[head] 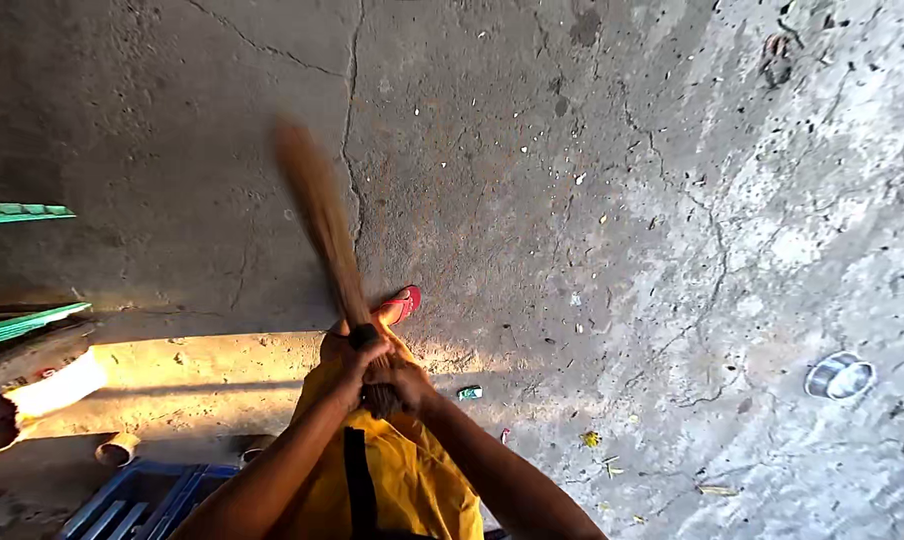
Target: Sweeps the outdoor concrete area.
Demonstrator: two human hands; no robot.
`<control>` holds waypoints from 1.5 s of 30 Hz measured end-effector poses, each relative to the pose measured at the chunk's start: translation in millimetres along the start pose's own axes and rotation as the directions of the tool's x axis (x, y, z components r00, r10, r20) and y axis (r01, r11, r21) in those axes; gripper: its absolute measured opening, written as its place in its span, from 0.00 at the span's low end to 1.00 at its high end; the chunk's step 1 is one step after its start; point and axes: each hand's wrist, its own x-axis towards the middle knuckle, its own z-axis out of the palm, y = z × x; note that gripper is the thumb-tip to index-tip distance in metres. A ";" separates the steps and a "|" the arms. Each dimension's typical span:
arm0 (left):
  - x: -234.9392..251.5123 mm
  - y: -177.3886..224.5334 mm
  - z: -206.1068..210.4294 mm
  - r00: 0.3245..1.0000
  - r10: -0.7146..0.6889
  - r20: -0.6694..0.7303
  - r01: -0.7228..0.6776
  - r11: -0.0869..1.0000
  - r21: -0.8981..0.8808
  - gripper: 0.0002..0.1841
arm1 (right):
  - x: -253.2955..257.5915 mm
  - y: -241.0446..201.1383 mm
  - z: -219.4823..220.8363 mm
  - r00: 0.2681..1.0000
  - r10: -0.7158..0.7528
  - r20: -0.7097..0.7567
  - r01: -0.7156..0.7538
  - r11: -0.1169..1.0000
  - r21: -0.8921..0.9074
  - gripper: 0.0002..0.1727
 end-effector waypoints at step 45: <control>169.8 343.0 93.2 0.970 -0.218 0.104 0.176 0.933 0.314 0.16 | 84.0 -345.9 31.0 0.982 -0.059 -0.177 0.117 0.933 0.340 0.11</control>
